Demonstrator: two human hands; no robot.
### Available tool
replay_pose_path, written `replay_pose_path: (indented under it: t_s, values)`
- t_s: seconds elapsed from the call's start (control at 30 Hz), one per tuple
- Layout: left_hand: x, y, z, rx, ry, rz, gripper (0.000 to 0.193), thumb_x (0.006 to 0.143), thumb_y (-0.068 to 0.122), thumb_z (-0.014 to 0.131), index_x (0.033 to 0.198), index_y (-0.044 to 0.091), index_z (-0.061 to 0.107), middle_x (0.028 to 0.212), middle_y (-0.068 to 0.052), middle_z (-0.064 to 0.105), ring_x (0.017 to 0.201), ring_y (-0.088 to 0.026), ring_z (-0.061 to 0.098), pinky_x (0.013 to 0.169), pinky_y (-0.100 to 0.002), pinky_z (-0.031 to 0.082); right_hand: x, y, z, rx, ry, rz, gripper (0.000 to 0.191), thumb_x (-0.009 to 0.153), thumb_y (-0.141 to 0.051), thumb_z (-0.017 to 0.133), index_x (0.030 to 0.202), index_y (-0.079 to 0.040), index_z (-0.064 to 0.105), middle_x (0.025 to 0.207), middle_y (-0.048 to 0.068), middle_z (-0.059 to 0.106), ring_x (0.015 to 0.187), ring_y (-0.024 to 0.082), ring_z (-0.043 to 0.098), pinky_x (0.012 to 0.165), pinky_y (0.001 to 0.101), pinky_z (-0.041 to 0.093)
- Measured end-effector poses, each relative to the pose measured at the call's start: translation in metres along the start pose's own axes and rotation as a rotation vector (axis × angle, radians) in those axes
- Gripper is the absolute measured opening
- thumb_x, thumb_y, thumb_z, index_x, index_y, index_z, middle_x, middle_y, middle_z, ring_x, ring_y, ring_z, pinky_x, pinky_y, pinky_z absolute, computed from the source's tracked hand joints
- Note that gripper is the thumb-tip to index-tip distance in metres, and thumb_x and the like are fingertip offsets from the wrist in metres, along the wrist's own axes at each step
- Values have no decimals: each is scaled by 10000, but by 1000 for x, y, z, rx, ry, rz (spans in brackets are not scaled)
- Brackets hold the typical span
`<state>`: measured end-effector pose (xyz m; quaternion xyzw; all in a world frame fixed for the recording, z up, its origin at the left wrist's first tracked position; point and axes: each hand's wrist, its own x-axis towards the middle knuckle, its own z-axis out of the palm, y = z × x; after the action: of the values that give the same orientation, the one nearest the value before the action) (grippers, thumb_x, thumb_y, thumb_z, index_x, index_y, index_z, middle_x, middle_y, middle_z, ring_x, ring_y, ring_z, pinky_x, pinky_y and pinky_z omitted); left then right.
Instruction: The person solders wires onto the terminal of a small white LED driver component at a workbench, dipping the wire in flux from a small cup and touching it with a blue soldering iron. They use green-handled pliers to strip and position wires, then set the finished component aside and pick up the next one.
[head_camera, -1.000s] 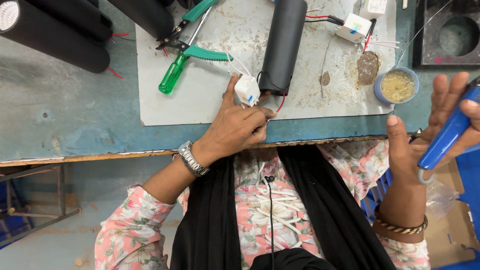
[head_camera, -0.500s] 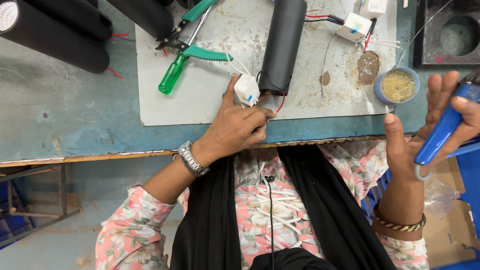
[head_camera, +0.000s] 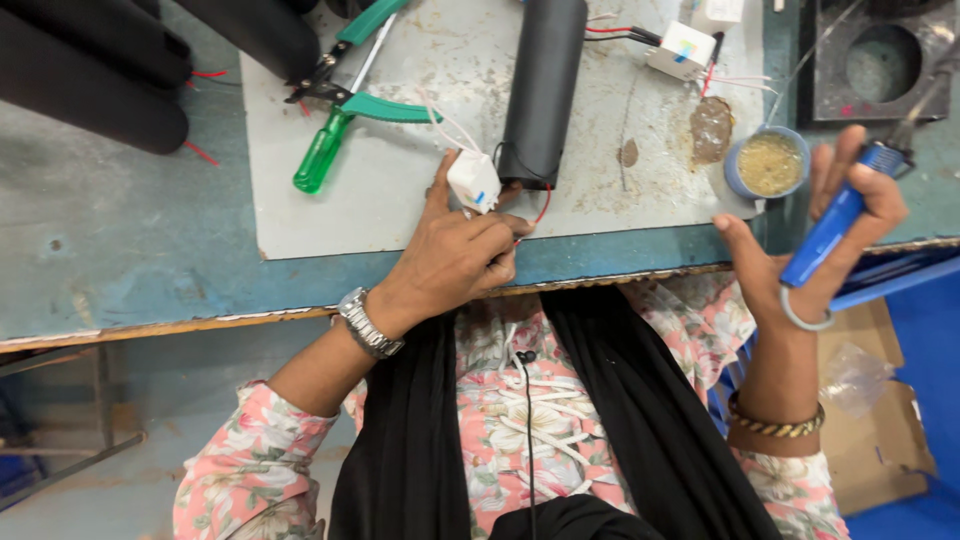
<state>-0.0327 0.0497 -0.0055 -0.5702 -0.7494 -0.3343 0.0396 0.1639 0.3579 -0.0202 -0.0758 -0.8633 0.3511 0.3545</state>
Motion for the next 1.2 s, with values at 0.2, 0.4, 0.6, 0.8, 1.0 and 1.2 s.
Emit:
replay_pose_path:
  t_s: [0.2, 0.4, 0.6, 0.8, 1.0, 1.2]
  values:
    - [0, 3, -4, -7, 9, 42, 142, 896, 119, 740, 890, 87, 602, 947, 10, 726, 807, -214, 705, 1210, -691, 197, -3, 11, 3, 6, 37, 78, 916, 972, -20, 931, 1523, -169, 215, 1724, 137, 247, 1609, 254, 248, 1362, 404, 332]
    - [1, 8, -4, 51, -86, -16, 185, 978, 230, 769, 986, 90, 649, 924, -57, 676, 855, -273, 666, 1024, -574, 385, 19, 3, 17, 59, 42, 42, 867, 949, -18, 892, 1482, -175, 225, 1726, 193, 292, 1417, 232, 513, 1052, 340, 485]
    - [5, 8, -5, 27, -2, 16, 168, 932, 218, 747, 971, 87, 649, 909, -46, 689, 898, -261, 686, 1083, -602, 366, 1, -51, 61, 191, -154, -94, 869, 814, 8, 850, 1408, -213, 254, 1583, 261, 371, 1367, 329, 566, 1157, 466, 509]
    - [4, 8, -5, -16, 37, 6, 190, 934, 241, 733, 1004, 91, 639, 947, -67, 704, 829, -243, 679, 1023, -577, 387, 5, -71, 88, 307, -291, -115, 803, 857, 58, 821, 1368, -198, 258, 1590, 284, 376, 1402, 347, 562, 1141, 446, 533]
    - [5, 10, -7, -35, 46, -6, 185, 949, 241, 747, 950, 113, 614, 774, -23, 606, 732, -243, 641, 858, -489, 421, 10, -79, 87, 231, -338, -180, 806, 849, 74, 813, 1367, -204, 263, 1570, 286, 391, 1391, 396, 562, 1135, 479, 517]
    - [5, 10, -5, 13, 71, 4, 187, 939, 210, 763, 931, 109, 605, 805, -51, 616, 731, -246, 648, 814, -469, 428, 9, -84, 83, 217, -383, -211, 784, 826, 109, 794, 1358, -210, 314, 1501, 284, 467, 1362, 430, 573, 1107, 500, 511]
